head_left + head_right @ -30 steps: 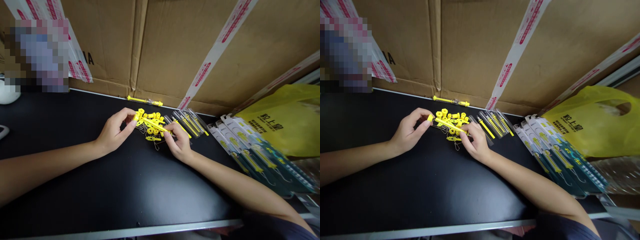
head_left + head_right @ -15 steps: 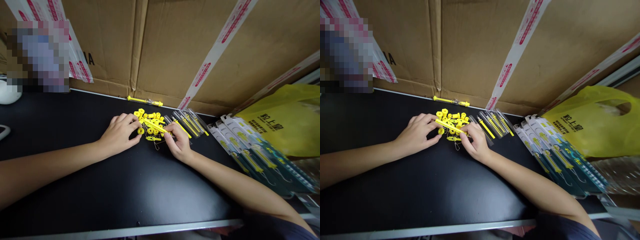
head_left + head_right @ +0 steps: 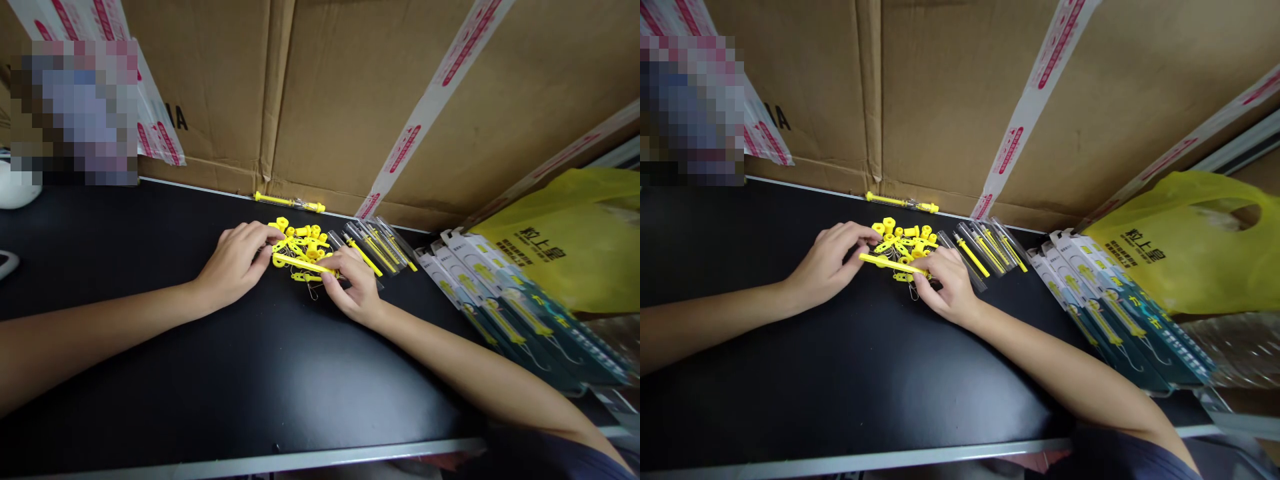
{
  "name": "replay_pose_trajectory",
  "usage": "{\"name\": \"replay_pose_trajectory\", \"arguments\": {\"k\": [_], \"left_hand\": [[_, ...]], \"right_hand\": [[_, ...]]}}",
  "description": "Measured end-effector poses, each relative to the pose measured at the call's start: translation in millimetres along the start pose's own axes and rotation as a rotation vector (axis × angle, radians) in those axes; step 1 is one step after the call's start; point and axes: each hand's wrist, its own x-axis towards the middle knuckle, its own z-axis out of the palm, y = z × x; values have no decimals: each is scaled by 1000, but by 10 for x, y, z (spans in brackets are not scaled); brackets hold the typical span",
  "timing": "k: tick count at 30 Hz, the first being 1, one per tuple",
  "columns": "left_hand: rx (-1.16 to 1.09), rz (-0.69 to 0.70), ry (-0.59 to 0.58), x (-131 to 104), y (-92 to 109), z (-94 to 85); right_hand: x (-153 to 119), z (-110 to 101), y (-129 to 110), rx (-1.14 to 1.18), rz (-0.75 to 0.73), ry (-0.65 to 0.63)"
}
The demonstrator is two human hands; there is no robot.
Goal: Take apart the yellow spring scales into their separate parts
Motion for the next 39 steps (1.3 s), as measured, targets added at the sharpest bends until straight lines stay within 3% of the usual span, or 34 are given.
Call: {"name": "replay_pose_trajectory", "arguments": {"k": [4,8,11,16,19,22,24,29,35,39], "left_hand": [[-292,56,103,-9,-17,-25],[-89,260,-36,-37,12,-16],[40,330,-45,-47,27,6],[12,352,-68,-47,20,36],[-7,426,-156,-50,27,33],[-17,493,-214,-59,33,13],[-51,489,-222,-68,31,-3],[-90,460,-223,-85,25,-20],[-58,500,-220,-73,34,-16],[-66,494,-245,-73,25,-18]], "right_hand": [[4,-8,-5,-4,-21,3],[-4,8,13,-2,-26,33],[-30,30,1,88,-10,109],[-37,14,-190,348,277,211],[-12,-15,-313,540,441,131],[26,-43,-328,711,515,24],[72,-82,-271,728,522,55],[246,-290,-16,485,480,154],[305,-371,165,-361,501,-325],[284,-296,162,-740,493,-495]]}}
